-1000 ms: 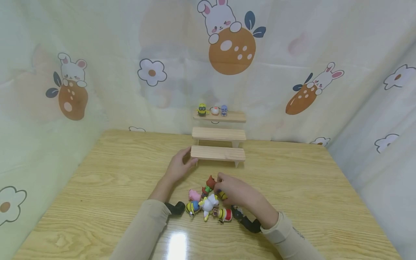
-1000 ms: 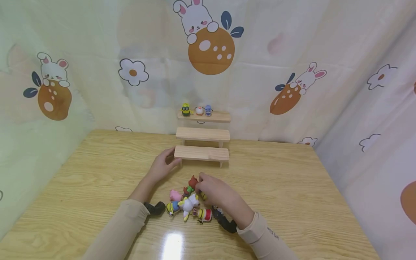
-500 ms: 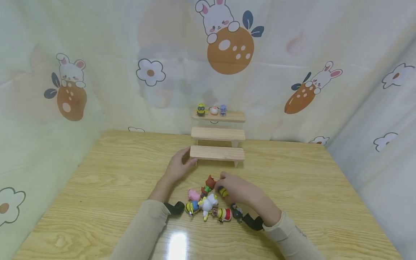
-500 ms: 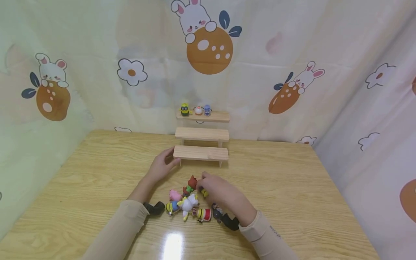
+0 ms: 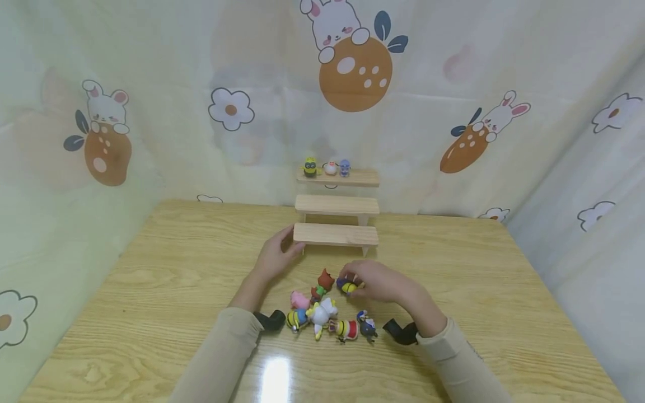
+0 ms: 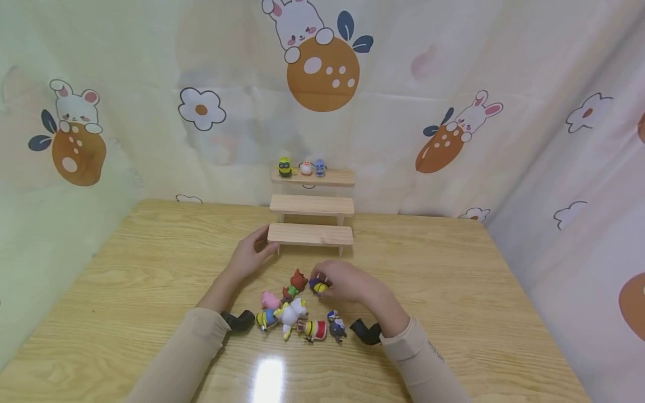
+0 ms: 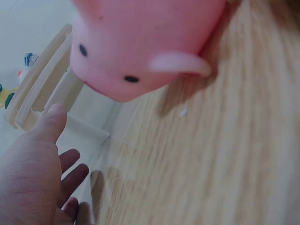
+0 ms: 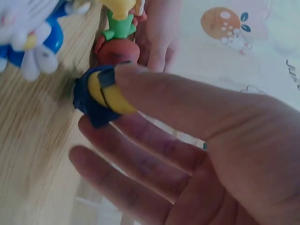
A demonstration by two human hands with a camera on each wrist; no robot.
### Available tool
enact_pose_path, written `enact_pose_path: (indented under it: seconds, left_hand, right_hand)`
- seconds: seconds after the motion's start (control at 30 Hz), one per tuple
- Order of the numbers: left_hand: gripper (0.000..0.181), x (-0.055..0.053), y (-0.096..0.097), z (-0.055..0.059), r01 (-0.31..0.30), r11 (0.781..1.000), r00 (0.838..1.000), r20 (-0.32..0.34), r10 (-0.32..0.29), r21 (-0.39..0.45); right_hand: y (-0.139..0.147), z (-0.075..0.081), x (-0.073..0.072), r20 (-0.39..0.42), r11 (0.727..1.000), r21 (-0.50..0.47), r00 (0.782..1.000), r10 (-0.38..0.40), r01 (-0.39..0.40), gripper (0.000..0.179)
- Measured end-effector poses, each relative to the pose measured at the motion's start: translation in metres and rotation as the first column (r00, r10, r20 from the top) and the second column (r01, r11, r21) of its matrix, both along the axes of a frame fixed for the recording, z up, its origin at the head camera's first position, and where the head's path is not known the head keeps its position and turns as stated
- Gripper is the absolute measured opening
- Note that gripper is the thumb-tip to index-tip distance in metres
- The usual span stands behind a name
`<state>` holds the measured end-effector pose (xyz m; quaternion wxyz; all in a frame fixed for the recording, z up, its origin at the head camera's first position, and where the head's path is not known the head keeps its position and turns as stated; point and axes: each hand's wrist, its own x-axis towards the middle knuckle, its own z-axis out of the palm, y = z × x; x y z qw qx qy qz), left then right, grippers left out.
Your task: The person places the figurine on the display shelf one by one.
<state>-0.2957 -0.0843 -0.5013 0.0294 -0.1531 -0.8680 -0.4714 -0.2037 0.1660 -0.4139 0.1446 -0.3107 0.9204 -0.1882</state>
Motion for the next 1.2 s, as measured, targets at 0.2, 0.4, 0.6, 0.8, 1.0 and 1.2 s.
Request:
enact_pose_path:
  seconds: [0.2,0.4,0.6,0.8,1.0,1.2]
  left_hand:
    - [0.067,0.000,0.000,-0.001,-0.009,1.000,1.000,0.005,0.009,-0.004]
    - [0.068,-0.001,0.000,-0.003,-0.001,1.000,1.000,-0.003,0.001,0.005]
    - [0.069,-0.001,0.000,-0.003,0.007,1.000,1.000,-0.005,-0.007,0.013]
    - [0.070,-0.001,-0.001,-0.003,0.001,1.000,1.000,-0.003,-0.001,0.013]
    - [0.068,-0.002,0.000,-0.004,-0.015,1.000,1.000,0.003,0.015,0.019]
    - [0.066,-0.001,0.000,-0.003,-0.006,0.999,1.000,0.004,0.005,0.032]
  right_hand:
    - [0.011,-0.008,-0.011,0.060,0.997,-0.075,0.998,0.003,0.001,0.029]
    - [0.018,-0.014,-0.019,0.118,0.984,-0.175,0.993,-0.017,0.038,0.022]
    - [0.020,-0.018,-0.022,0.142,0.976,-0.195,0.987,-0.069,0.096,0.022]
    - [0.017,-0.020,-0.023,0.086,0.980,-0.177,0.993,-0.081,0.096,0.024]
    - [0.014,-0.020,-0.023,0.020,0.982,-0.157,0.994,-0.105,0.107,0.027]
    - [0.012,-0.019,-0.022,-0.008,0.977,-0.158,0.989,-0.148,0.145,0.026]
